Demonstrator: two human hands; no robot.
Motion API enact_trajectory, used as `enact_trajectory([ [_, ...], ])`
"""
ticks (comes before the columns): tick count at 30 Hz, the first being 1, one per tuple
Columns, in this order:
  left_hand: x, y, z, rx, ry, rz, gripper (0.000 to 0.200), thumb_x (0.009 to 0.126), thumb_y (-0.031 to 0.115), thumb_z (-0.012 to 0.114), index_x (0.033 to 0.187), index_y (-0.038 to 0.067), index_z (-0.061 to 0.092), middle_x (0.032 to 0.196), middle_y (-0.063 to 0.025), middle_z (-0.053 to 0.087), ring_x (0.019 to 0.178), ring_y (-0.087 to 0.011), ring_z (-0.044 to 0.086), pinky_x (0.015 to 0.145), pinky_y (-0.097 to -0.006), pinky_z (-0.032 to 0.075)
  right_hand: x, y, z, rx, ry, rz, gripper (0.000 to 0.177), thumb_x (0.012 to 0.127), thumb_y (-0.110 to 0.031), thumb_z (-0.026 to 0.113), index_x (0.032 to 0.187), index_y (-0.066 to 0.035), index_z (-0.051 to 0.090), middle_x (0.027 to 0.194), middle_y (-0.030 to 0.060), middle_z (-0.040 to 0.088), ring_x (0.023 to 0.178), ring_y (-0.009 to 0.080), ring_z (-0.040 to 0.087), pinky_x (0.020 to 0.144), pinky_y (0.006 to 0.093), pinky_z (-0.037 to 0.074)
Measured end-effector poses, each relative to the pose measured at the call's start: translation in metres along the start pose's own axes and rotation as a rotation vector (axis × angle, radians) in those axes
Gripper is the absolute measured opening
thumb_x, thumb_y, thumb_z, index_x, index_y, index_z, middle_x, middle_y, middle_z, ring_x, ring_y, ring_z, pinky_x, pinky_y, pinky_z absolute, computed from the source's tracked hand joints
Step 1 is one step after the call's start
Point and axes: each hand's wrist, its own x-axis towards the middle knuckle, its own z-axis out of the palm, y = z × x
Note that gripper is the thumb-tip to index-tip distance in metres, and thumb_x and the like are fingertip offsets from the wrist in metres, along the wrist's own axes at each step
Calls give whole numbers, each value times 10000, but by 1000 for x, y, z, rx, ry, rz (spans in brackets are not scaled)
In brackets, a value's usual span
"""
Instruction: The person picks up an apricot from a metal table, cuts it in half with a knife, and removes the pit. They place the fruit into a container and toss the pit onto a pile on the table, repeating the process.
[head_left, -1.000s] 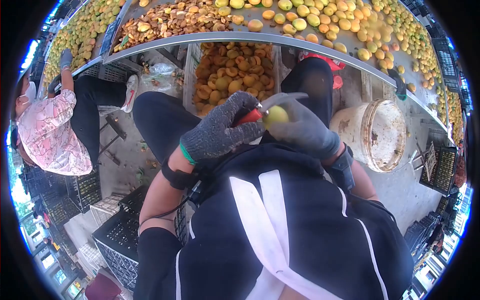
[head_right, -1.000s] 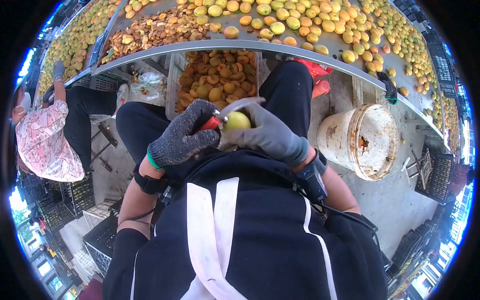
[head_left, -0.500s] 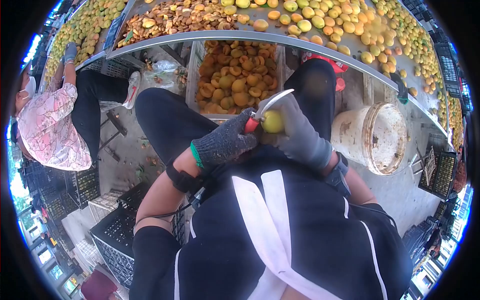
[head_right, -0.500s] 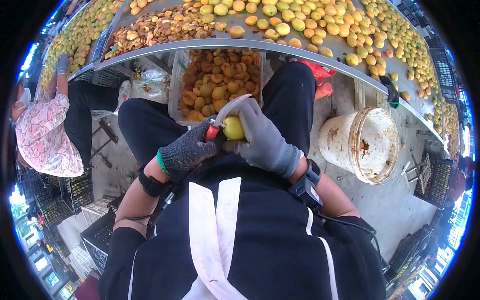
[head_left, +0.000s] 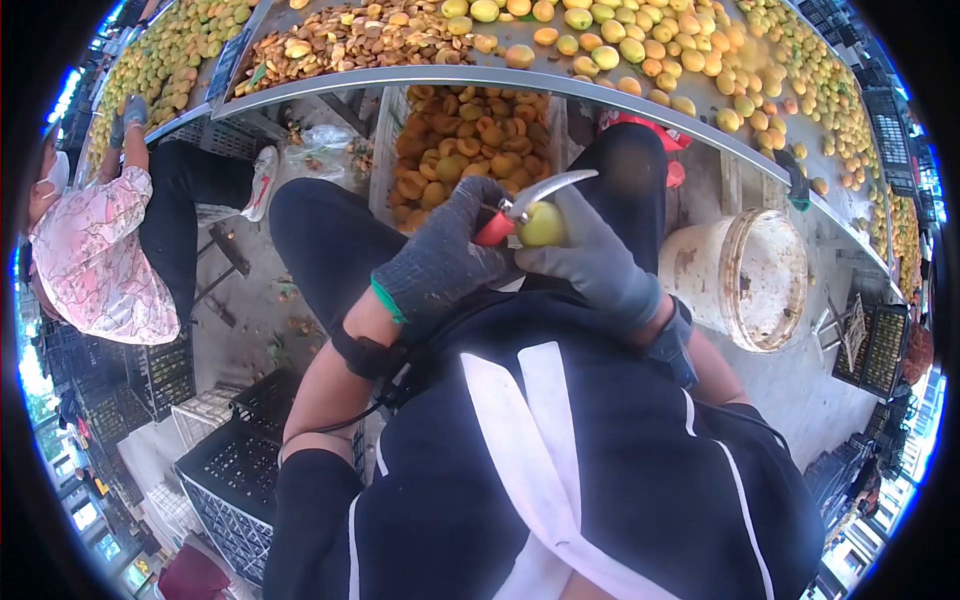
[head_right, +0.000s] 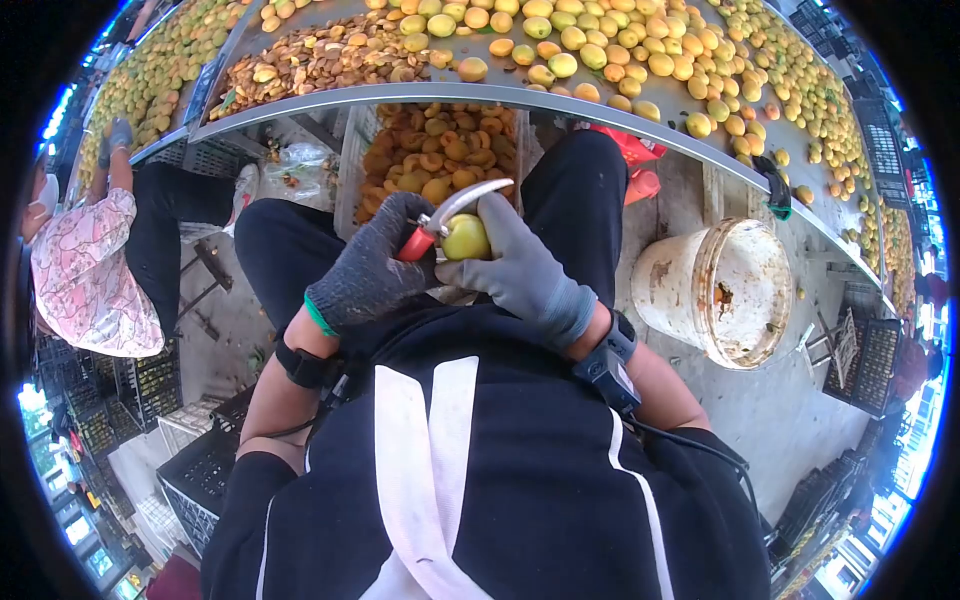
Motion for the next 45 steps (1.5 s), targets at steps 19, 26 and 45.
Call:
enact_trajectory([
  [19,-22,26,-15,-23,150,40,299,873,124,684,1133,46,559,875,-89,654,730,-196,645,670,-310,514,5,-21,-18,326,60,-81,555,753,88,659,1267,-18,479,1174,85,548,1049,173,595,884,312,522],
  [26,-26,11,1,417,323,311,359,836,289,719,1092,54,626,885,-149,665,774,-325,672,653,-369,521,3,-22,-14,168,-24,-237,524,725,7,812,1165,-69,537,1123,27,564,1021,106,545,920,259,447],
  [45,-34,1,6,-646,-224,-233,421,840,146,719,1197,25,531,919,-153,610,858,-311,642,693,-359,509,7,-8,-5,258,21,-402,165,884,-4,643,1041,-41,605,999,27,614,917,77,593,801,221,482],
])
